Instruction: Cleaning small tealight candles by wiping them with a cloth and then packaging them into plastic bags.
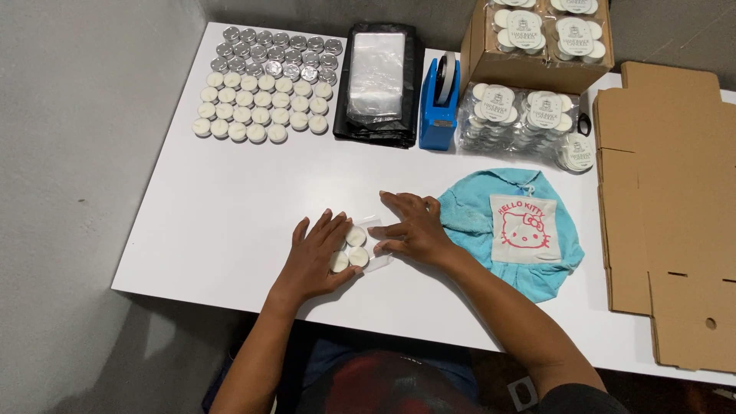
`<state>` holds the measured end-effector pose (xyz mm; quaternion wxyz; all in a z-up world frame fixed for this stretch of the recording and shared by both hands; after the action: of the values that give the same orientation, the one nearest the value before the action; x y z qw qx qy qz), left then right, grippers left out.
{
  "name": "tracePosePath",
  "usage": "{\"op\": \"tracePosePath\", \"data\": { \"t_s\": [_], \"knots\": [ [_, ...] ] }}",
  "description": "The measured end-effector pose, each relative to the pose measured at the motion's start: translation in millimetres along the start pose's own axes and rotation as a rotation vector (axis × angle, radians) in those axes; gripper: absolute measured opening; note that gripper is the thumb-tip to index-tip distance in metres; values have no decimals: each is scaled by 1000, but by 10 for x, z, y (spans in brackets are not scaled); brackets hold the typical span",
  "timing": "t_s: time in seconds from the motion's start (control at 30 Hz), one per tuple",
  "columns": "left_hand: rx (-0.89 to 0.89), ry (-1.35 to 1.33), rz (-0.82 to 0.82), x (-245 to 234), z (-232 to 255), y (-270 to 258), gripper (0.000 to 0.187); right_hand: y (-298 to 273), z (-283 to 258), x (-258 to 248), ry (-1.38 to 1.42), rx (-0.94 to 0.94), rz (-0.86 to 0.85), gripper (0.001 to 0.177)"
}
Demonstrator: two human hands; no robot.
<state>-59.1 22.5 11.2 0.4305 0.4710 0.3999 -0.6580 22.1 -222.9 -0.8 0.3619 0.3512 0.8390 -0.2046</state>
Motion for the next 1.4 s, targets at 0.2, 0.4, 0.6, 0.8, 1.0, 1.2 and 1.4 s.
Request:
{"op": "tracePosePath", "data": {
  "t_s": [0.2,0.4,0.6,0.8,1.0,1.2,1.4],
  "knots": [
    [-17,1,-5,-27,-23,-49,90,-14,-2,7,-9,-15,2,33],
    [-2,25,-55,-61,53,11,90,-3,-13,20,-77,-34,0,25],
    [29,16,-63,-19,128,106,89,1,-15,26,-21,-42,37,35],
    [28,49,-71,-48,181,114,89,-23,-33,17,-48,-4,22,32],
    [-25,86,-57,0,193,81,90,-84,179,6,-21,-27,7,20],
    [-193,168,135,110,307,33,91,-464,299,-300,-183,56,138,38],
    [-274,134,98,104,546,74,94,-883,634,-440,-171,161,152,46]
  ]
}}
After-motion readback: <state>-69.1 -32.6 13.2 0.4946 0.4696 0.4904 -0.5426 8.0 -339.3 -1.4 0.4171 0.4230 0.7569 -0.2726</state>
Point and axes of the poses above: each hand's wrist, its own y-axis towards the middle knuckle, its own x-axis out of the palm, z = x × y, the point moved 1 cm from there along y, towards the middle knuckle, and after that the axes turned 13 degrees about y, right-handed, at the moved point
